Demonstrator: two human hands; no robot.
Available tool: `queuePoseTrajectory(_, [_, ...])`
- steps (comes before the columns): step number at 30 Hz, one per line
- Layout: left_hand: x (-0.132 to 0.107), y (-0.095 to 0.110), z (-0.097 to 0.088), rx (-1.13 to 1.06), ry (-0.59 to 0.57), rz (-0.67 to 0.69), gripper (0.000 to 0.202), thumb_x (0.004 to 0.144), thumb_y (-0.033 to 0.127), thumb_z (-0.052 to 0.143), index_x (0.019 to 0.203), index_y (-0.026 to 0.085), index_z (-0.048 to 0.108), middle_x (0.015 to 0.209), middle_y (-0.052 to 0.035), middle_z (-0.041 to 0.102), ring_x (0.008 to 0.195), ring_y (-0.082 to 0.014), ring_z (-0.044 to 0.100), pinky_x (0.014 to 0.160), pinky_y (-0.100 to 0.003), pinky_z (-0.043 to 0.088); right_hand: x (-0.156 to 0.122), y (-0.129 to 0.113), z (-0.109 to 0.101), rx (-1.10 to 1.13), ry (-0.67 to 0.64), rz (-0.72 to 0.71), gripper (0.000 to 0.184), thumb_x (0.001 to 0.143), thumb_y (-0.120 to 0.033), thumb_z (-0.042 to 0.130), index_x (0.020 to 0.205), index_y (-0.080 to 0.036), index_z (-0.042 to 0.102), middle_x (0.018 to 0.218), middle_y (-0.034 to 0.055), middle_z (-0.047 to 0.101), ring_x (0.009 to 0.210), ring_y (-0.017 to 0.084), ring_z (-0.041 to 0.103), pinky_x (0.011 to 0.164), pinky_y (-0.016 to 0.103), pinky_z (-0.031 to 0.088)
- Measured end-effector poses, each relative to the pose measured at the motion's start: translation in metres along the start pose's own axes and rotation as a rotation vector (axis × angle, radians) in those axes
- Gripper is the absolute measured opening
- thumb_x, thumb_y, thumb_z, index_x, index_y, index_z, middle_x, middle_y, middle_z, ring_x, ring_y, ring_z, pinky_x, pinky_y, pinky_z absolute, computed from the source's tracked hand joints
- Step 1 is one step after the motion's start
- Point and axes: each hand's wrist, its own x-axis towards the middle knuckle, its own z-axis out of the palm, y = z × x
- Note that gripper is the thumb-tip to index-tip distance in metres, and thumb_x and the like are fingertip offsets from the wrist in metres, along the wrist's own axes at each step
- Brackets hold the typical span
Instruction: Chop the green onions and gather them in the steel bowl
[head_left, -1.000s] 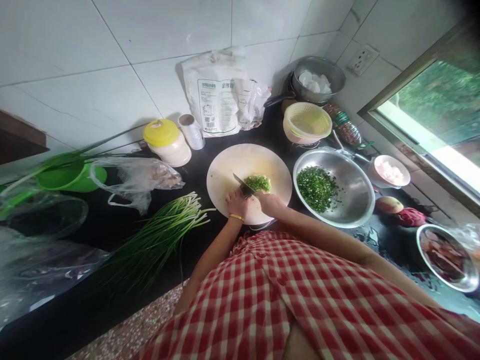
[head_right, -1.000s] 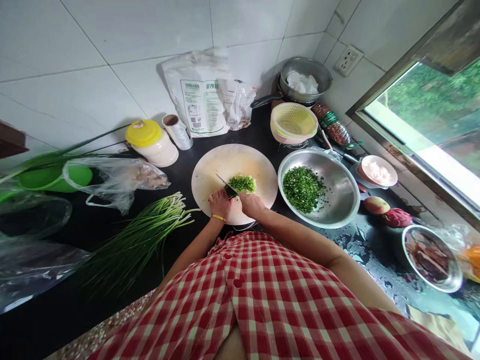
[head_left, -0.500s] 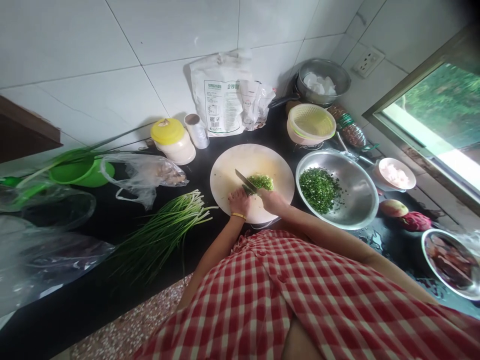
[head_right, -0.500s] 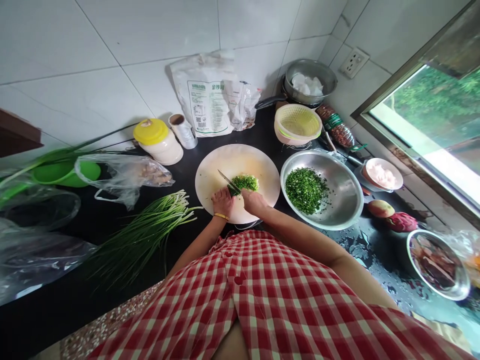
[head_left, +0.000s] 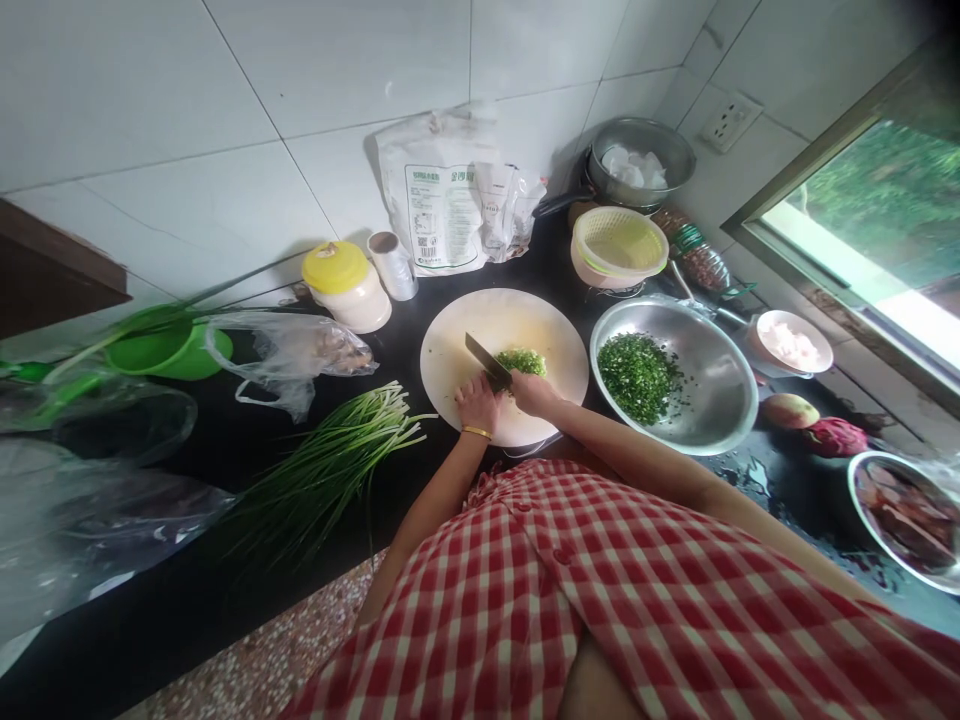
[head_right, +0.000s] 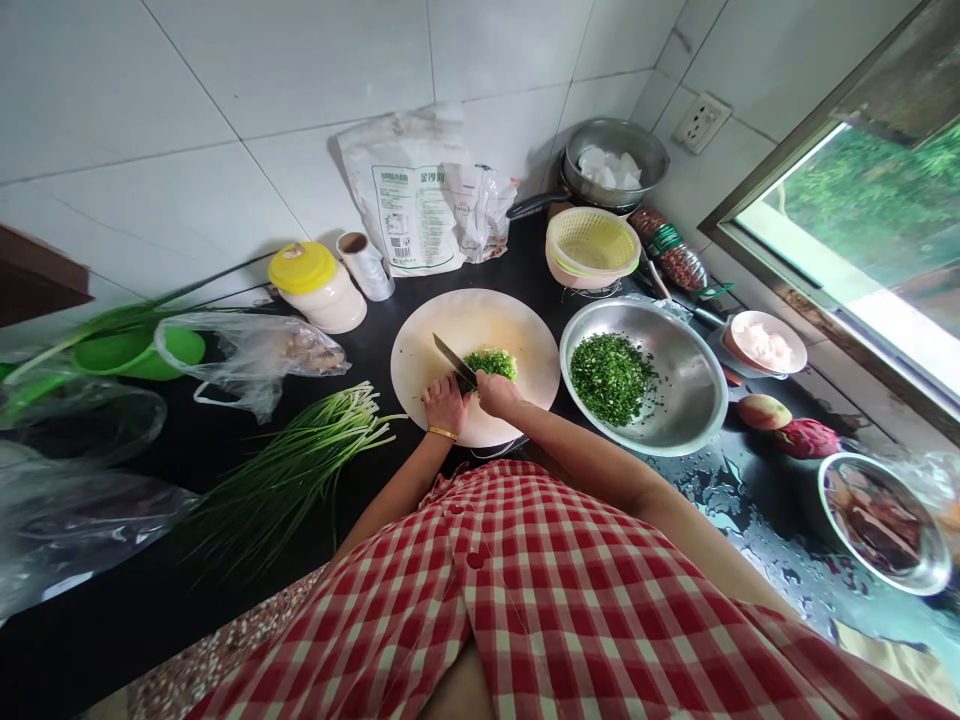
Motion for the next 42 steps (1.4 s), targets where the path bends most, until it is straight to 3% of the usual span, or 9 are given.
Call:
queuePoseTrajectory(5, [-0.007,-0.006,-0.010,-0.013,0.017,0.015,0.057,0.086,0.048,0.042,0.127,0.008,0.046,0.114,-0.0218,0.055,0.107,-0.0339,0.047,0.094,-0.050,0.032,-0.028,0.010,-0.004,-0.001,0.020,-0.002,0.032,0.088,-0.014,0.035,0.118,-0.015,0.045,0.096,0.0141,0.066,0.090,0.024,0.063,0.071,0.031,0.044])
queuePoseTrajectory(9, [-0.008,-0.006,-0.011,-0.011,0.001,0.007,0.048,0.087,0.043,0.042,0.120,0.010,0.051,0.112,-0.0213,0.056,0.106,-0.0343,0.047,0.092,-0.050,0.033,-0.038,0.007,0.000,-0.014,-0.009,-0.018,0.033,0.087,-0.012,0.035,0.118,-0.015,0.044,0.098,0.0129,0.065,0.090,0.022,0.062,0.070,0.029,0.044])
queuePoseTrajectory(19, [-0.004,-0.004,0.001,-0.040,0.007,-0.022,0.039,0.089,0.034,0.038,0.119,0.015,0.054,0.106,-0.0166,0.059,0.101,-0.0305,0.051,0.090,-0.048,0.036,-0.009,-0.012,0.002,-0.002,0.011,-0.034,0.033,0.084,-0.009,0.038,0.115,-0.012,0.048,0.098,0.0157,0.065,0.093,0.025,0.061,0.073,0.032,0.045])
queuePoseTrajectory(30, [-0.007,-0.007,0.007,-0.016,0.040,0.008,0.043,0.088,0.035,0.042,0.122,0.010,0.052,0.111,-0.0199,0.057,0.105,-0.0327,0.050,0.091,-0.051,0.036,-0.038,-0.005,-0.002,-0.035,-0.015,-0.031,0.035,0.085,-0.011,0.037,0.118,-0.014,0.045,0.099,0.0137,0.065,0.090,0.023,0.062,0.071,0.031,0.046])
queuePoseTrajectory(37, [-0.005,-0.005,0.007,0.003,0.031,-0.010,0.043,0.087,0.034,0.041,0.122,0.010,0.053,0.107,-0.0189,0.060,0.100,-0.0317,0.052,0.087,-0.050,0.039,-0.018,-0.024,0.005,-0.019,-0.008,-0.019,0.032,0.089,-0.013,0.032,0.119,-0.013,0.044,0.100,0.0143,0.065,0.094,0.022,0.062,0.075,0.032,0.047])
queuePoseTrajectory(42, [-0.008,-0.009,0.003,0.020,0.042,-0.016,0.050,0.087,0.043,0.041,0.125,0.010,0.049,0.108,-0.0182,0.058,0.103,-0.0319,0.051,0.088,-0.047,0.038,-0.011,-0.013,0.002,0.002,0.034,-0.021,0.029,0.088,-0.015,0.036,0.114,-0.012,0.047,0.095,0.0139,0.066,0.088,0.024,0.063,0.070,0.031,0.046])
